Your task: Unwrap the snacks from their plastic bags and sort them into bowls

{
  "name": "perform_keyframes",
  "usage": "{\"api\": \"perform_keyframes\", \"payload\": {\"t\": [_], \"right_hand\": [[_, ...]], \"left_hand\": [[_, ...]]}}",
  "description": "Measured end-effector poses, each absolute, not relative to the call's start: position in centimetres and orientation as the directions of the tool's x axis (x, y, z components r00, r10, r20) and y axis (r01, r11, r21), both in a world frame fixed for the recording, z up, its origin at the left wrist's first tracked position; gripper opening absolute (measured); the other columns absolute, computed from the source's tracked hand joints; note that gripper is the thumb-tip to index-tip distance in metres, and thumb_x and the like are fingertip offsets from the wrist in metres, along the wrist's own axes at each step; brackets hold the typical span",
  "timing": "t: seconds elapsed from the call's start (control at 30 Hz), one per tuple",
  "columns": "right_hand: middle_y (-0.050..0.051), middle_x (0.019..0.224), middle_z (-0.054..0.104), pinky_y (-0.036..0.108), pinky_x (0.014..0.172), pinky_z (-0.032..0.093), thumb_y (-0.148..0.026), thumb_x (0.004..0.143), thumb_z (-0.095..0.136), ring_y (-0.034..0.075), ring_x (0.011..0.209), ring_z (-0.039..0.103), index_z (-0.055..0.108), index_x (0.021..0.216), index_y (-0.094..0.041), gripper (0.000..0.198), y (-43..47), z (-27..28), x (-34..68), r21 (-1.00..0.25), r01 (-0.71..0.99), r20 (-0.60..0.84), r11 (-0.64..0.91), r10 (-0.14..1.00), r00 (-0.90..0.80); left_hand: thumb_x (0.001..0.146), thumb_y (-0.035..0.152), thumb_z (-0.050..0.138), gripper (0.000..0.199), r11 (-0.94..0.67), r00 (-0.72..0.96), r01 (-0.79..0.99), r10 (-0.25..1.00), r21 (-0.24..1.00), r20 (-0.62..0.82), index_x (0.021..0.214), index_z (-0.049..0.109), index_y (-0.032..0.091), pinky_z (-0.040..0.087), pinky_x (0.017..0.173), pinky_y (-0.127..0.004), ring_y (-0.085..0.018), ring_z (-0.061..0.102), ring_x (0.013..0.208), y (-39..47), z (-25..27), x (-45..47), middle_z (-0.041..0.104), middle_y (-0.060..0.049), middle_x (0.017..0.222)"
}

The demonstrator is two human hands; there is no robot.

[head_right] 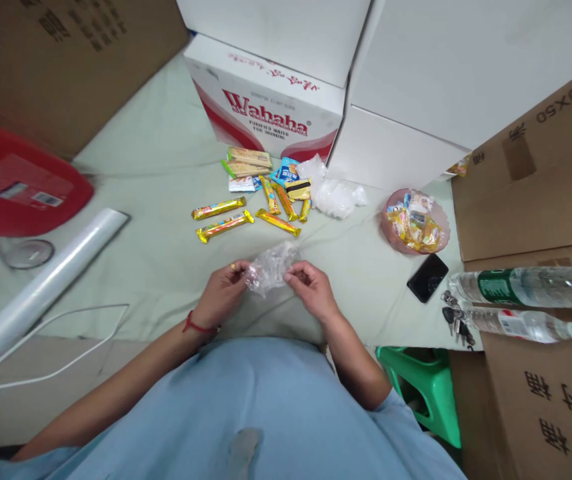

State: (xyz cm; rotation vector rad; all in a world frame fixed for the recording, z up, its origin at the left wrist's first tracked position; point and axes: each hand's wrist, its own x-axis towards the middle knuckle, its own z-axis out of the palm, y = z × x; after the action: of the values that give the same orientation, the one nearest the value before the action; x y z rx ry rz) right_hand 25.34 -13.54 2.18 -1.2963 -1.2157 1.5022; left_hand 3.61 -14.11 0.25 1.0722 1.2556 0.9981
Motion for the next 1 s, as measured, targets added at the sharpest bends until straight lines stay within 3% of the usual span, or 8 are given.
{"api": "perform_keyframes", "payload": {"t": [0.17,0.3,0.37,0.47,0.6,0.77,0.87,1.0], "right_hand": [[0.002,0.093,0.07,0.027,0.063,0.049,-0.052,0.073,0.089,0.014,0.07,0.054,0.072,0.085,-0.025,0.035,-13.6,2.5,27.8,-0.924,-0.198,-0.316,-0.326,0.945,-0.08],[0.003,0.097,0.071,0.026,0.062,0.05,-0.053,0.072,0.091,0.013,0.071,0.055,0.07,0.084,-0.025,0.037,-14.2,2.3,28.1,-0.888,-0.27,-0.358,-0.373,0.928,-0.106],[0.003,0.099,0.071,0.026,0.06,0.05,-0.059,0.076,0.086,0.015,0.074,0.056,0.068,0.086,-0.025,0.04,-14.4,2.0,27.8,-0.885,-0.275,-0.369,-0.375,0.926,-0.077],[0.005,0.105,0.071,0.027,0.063,0.053,-0.071,0.084,0.073,0.018,0.085,0.061,0.067,0.097,-0.026,0.047,-14.3,1.5,27.4,-0.895,-0.246,-0.382,-0.372,0.924,-0.008],[0.005,0.113,0.071,0.032,0.081,0.056,-0.061,0.076,0.084,0.021,0.102,0.063,0.068,0.112,-0.027,0.052,-13.3,1.2,26.6,-0.954,-0.019,-0.299,-0.299,0.954,0.011],[0.001,0.091,0.071,0.03,0.076,0.051,-0.048,0.079,0.082,0.018,0.083,0.062,0.072,0.09,-0.024,0.029,-11.9,1.0,25.2,-0.96,0.187,-0.225,-0.211,0.973,-0.058],[0.0,0.083,0.073,0.031,0.076,0.052,-0.05,0.08,0.081,0.016,0.074,0.062,0.068,0.079,-0.024,0.03,-11.4,0.7,24.5,-0.959,-0.069,-0.274,-0.274,0.962,-0.02],[0.001,0.09,0.079,0.033,0.081,0.057,-0.043,0.068,0.089,0.018,0.078,0.069,0.066,0.075,-0.024,0.031,-11.3,0.2,24.1,-0.813,-0.463,-0.392,-0.354,0.92,-0.015]], "left_hand": [[0.071,0.057,0.087,0.045,0.276,-0.029,-0.25,0.956,0.928,-0.292,0.081,0.065,0.019,0.052,0.077,-0.028,-0.013,0.06,0.073,-13.6,0.2,2.9,0.067,0.002,0.076],[0.071,0.055,0.087,0.045,0.31,-0.02,-0.421,0.936,0.852,-0.35,0.08,0.06,0.02,0.055,0.079,-0.03,-0.014,0.063,0.077,-13.8,-0.3,3.8,0.066,0.002,0.079],[0.073,0.055,0.085,0.043,0.273,-0.05,-0.37,0.949,0.888,-0.312,0.08,0.06,0.02,0.055,0.08,-0.03,-0.014,0.063,0.078,-14.0,-0.5,4.0,0.067,0.001,0.08],[0.081,0.05,0.08,0.034,0.11,-0.079,-0.119,0.99,0.987,-0.12,0.081,0.064,0.02,0.053,0.082,-0.029,-0.016,0.063,0.086,-14.3,-0.2,3.7,0.071,-0.004,0.092],[0.089,0.035,0.07,0.016,-0.104,0.03,0.122,0.994,0.987,0.101,0.084,0.067,0.021,0.052,0.083,-0.03,-0.019,0.066,0.095,-14.9,0.3,3.3,0.074,-0.008,0.106],[0.089,0.028,0.066,0.008,-0.174,0.109,0.216,0.982,0.961,0.153,0.085,0.068,0.022,0.052,0.088,-0.032,-0.019,0.068,0.094,-15.5,0.1,3.5,0.074,-0.008,0.104],[0.089,0.032,0.066,0.012,-0.1,0.014,0.156,0.995,0.983,0.099,0.084,0.068,0.021,0.053,0.084,-0.03,-0.019,0.067,0.092,-15.5,-0.3,3.4,0.074,-0.007,0.101],[0.083,0.04,0.071,0.02,0.084,-0.06,0.036,0.995,0.996,-0.082,0.087,0.069,0.02,0.053,0.08,-0.03,-0.018,0.065,0.086,-15.2,-1.3,3.2,0.073,-0.005,0.091]]}}
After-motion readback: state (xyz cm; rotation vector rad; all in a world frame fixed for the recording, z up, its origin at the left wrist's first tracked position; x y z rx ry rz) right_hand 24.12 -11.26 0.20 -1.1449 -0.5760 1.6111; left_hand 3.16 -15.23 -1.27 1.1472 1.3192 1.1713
